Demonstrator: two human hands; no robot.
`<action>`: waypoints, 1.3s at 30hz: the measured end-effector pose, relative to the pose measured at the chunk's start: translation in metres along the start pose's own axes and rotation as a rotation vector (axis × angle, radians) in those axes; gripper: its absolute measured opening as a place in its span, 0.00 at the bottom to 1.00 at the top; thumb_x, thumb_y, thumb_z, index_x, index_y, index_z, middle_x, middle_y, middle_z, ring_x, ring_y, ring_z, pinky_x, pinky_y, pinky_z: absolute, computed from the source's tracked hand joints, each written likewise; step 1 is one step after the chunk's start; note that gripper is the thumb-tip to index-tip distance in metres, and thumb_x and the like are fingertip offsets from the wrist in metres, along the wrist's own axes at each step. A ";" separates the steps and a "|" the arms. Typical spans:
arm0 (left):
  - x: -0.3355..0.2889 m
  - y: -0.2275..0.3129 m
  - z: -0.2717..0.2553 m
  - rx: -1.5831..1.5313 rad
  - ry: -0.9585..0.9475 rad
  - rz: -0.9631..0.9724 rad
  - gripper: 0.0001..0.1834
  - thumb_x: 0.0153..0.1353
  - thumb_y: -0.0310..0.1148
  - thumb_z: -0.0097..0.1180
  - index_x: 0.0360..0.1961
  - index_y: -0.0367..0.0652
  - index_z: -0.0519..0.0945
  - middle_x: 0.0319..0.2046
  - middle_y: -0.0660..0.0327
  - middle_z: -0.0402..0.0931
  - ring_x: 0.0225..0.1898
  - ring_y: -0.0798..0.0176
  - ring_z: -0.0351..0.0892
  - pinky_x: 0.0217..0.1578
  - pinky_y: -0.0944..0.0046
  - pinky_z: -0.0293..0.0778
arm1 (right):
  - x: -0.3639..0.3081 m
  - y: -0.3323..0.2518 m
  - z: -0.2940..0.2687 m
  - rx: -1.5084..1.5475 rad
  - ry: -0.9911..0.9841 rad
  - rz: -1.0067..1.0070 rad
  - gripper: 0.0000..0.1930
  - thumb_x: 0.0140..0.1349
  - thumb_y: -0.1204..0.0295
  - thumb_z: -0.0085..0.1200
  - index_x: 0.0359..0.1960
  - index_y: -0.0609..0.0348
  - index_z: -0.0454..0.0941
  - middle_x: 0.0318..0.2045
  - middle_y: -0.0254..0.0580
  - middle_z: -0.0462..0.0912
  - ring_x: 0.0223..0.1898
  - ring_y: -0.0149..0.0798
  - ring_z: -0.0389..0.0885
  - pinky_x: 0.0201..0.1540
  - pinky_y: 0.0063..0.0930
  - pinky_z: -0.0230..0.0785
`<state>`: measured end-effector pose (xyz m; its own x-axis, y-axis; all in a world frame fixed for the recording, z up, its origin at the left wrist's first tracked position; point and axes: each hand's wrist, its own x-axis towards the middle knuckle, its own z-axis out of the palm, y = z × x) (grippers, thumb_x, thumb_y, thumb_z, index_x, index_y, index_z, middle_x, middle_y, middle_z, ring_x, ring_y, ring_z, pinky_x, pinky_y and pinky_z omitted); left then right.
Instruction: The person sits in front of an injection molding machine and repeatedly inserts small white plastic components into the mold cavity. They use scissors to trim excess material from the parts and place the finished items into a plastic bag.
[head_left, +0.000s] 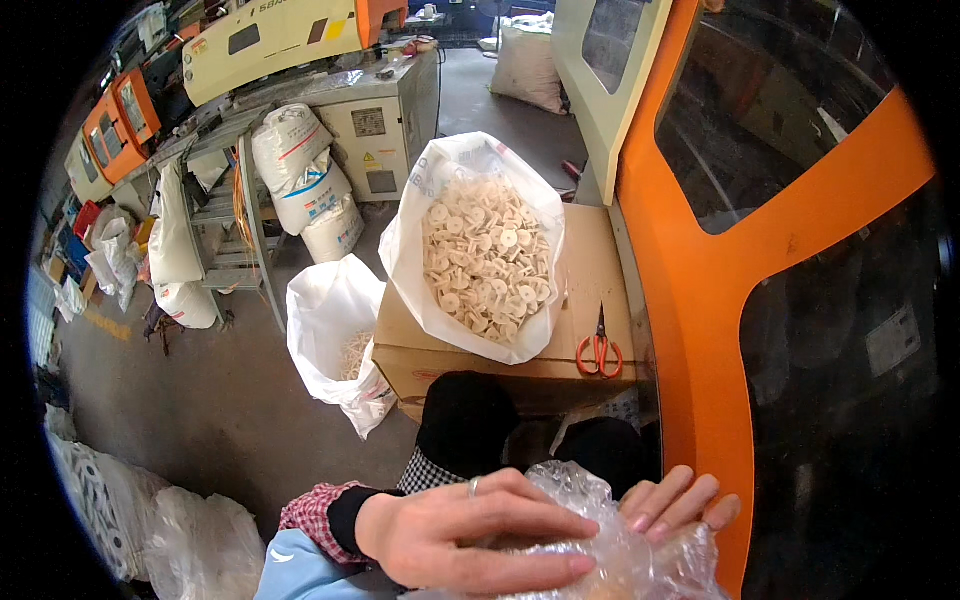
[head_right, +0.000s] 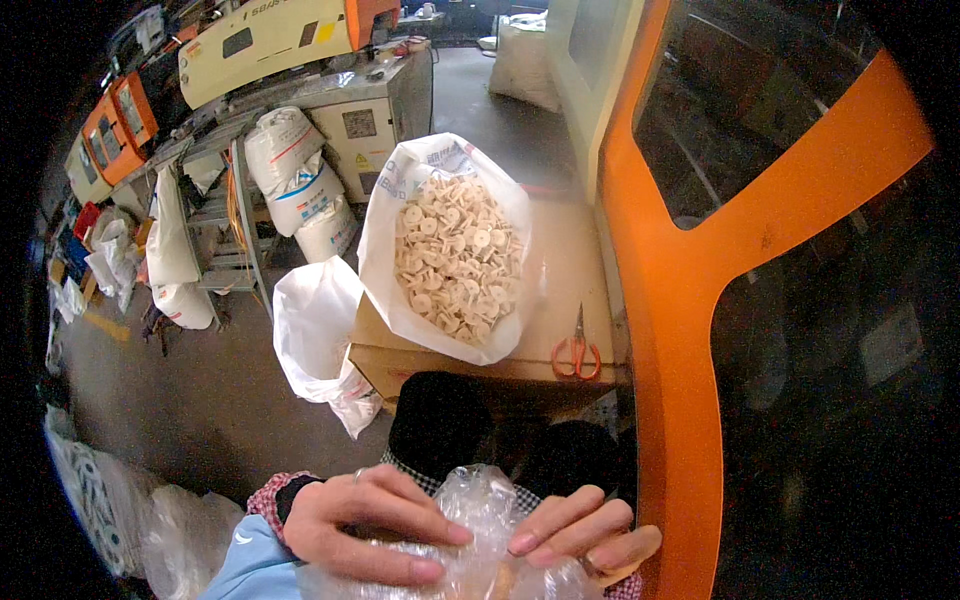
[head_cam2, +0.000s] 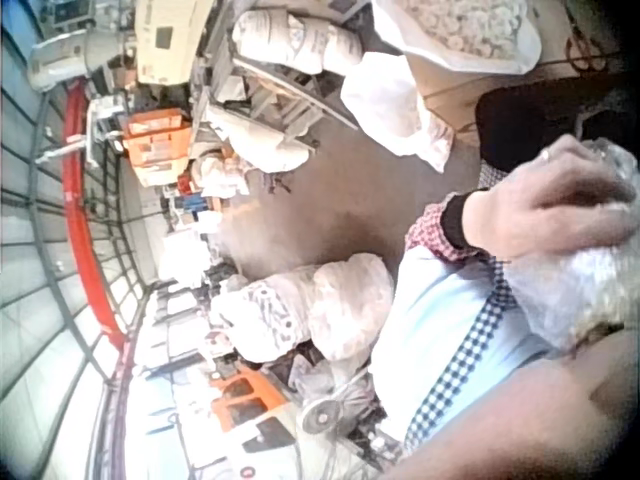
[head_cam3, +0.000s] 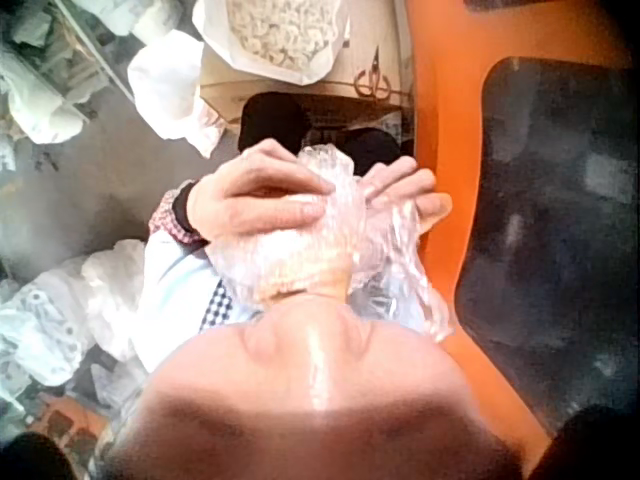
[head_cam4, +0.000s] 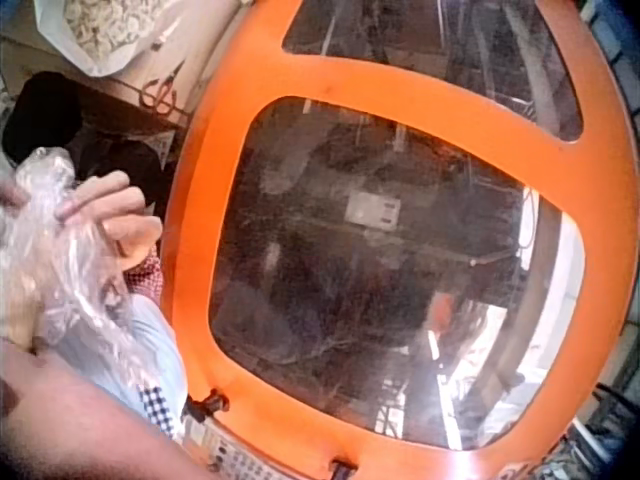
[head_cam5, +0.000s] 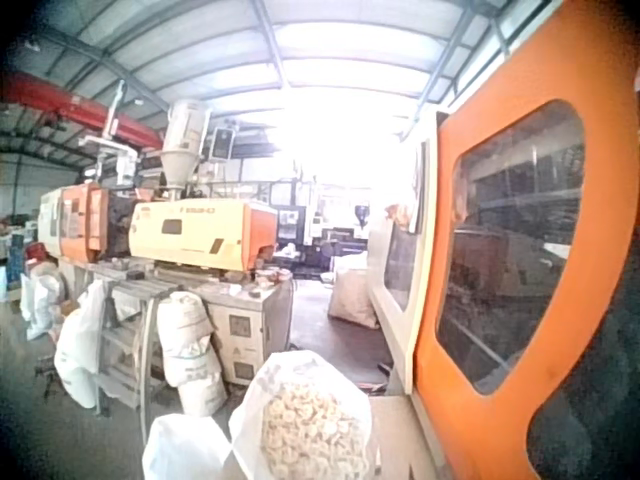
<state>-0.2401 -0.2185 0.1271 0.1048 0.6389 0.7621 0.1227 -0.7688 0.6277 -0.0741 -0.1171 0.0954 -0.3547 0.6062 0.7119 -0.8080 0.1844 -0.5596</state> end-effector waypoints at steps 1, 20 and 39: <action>0.003 -0.002 -0.007 0.131 -0.147 0.037 0.18 0.54 0.28 0.54 0.47 0.35 0.73 0.44 0.45 0.71 0.41 0.52 0.72 0.41 0.61 0.68 | -0.002 -0.008 -0.003 0.018 0.017 0.092 0.27 0.47 0.63 0.64 0.48 0.53 0.67 0.31 0.42 0.69 0.31 0.36 0.73 0.32 0.30 0.75; -0.005 0.000 0.002 -0.486 -0.194 -0.400 0.17 0.53 0.22 0.57 0.46 0.28 0.74 0.42 0.41 0.74 0.45 0.49 0.74 0.45 0.56 0.70 | 0.024 -0.038 -0.013 0.356 -0.493 0.303 0.26 0.64 0.53 0.39 0.47 0.69 0.69 0.43 0.46 0.72 0.41 0.39 0.71 0.34 0.24 0.73; 0.022 -0.006 0.097 -0.778 -0.450 0.346 0.16 0.41 0.18 0.65 0.35 0.29 0.78 0.33 0.45 0.74 0.27 0.53 0.76 0.23 0.63 0.72 | -0.169 -0.226 0.046 -2.904 1.115 -0.664 0.25 0.63 0.67 0.47 0.57 0.68 0.56 0.55 0.60 0.63 0.56 0.51 0.64 0.53 0.40 0.64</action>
<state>-0.1425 -0.1971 0.1252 0.4008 0.1998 0.8941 -0.6580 -0.6163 0.4326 0.1467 -0.2966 0.1211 0.0880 -0.0176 0.9960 0.8907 -0.4463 -0.0866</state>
